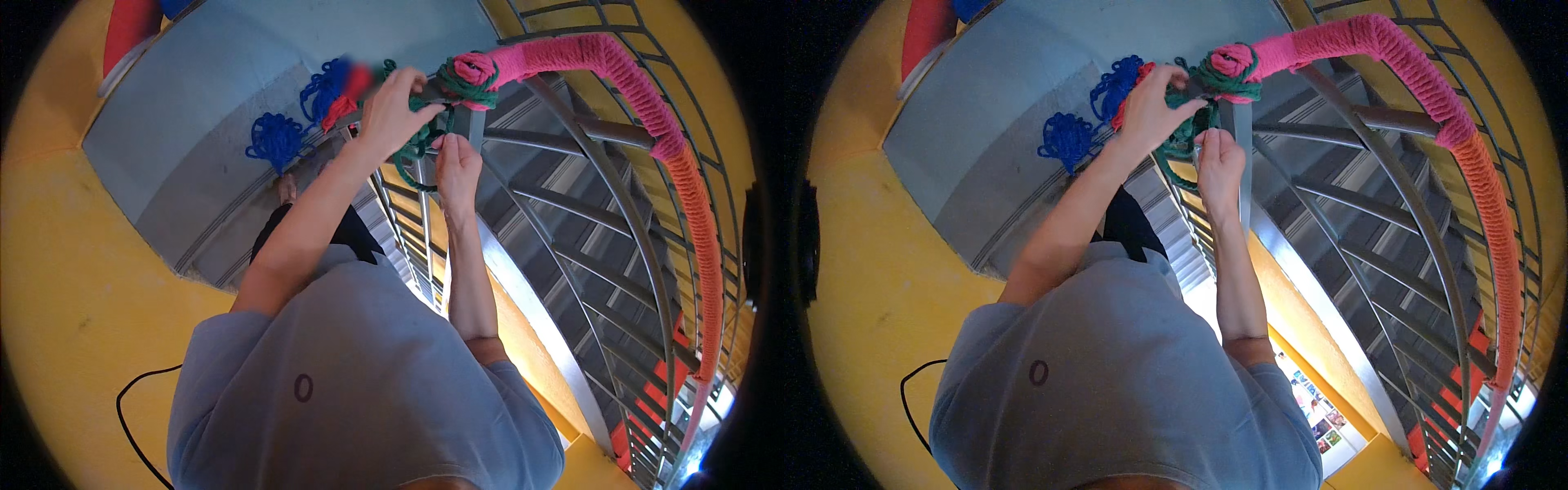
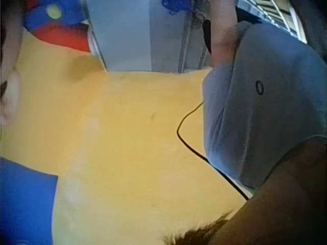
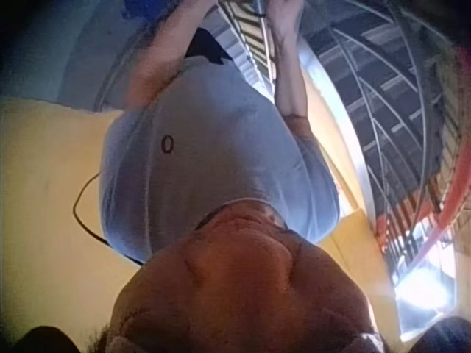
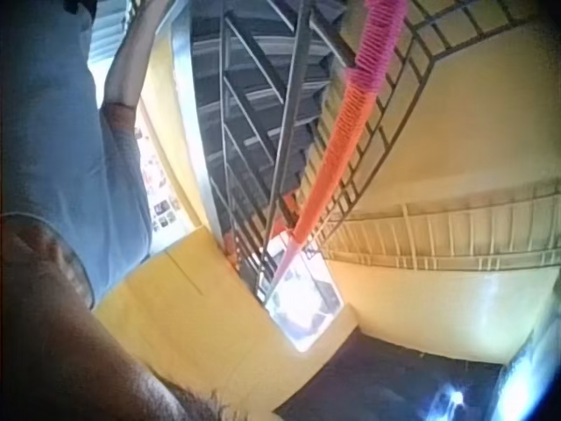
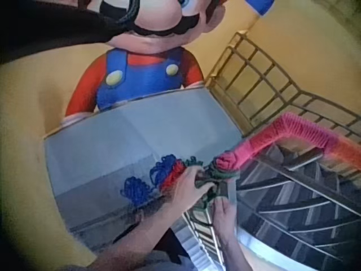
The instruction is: The person stands on a spiral staircase and ties a green rope around a metal railing. They manipulate the rope with both hands to secure it to the railing, which already has pink and blue ropes attached.
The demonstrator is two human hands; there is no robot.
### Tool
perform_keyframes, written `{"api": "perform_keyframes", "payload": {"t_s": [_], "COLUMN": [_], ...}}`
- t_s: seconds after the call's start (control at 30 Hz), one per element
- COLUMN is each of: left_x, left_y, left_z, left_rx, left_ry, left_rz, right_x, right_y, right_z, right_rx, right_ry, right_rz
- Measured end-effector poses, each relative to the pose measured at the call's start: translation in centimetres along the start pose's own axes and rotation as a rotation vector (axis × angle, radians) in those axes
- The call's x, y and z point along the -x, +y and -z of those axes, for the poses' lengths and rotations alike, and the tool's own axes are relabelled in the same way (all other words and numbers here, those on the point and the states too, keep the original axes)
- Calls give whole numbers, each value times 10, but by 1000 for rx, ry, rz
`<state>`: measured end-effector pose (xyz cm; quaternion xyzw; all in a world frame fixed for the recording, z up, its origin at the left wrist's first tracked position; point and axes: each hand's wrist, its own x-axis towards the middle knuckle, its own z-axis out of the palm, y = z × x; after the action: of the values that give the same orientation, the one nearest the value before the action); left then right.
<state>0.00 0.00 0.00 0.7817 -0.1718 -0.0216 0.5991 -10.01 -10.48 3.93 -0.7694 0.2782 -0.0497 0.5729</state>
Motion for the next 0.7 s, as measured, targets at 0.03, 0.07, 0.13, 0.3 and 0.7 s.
{"api": "perform_keyframes", "payload": {"t_s": [0.03,0.07,0.13,0.3,0.7], "left_x": [4,5,14,9,7], "left_y": [1,2,1,-5,-16], "left_z": [-4,-8,-10,-14,-58], "left_rx": [-10,-20,-84,-48,266], "left_ry": [9,18,-30,-105,122], "left_rz": [-41,-83,-87,-34,29], "right_x": [-2,-5,6,12,12], "right_y": [-1,-2,-5,-4,-40], "right_z": [-1,-2,-6,-10,-25], "right_rx": [-17,-34,-111,-148,-263], "right_ry": [4,7,8,14,92], "right_rz": [-2,-3,-58,-65,-142]}}
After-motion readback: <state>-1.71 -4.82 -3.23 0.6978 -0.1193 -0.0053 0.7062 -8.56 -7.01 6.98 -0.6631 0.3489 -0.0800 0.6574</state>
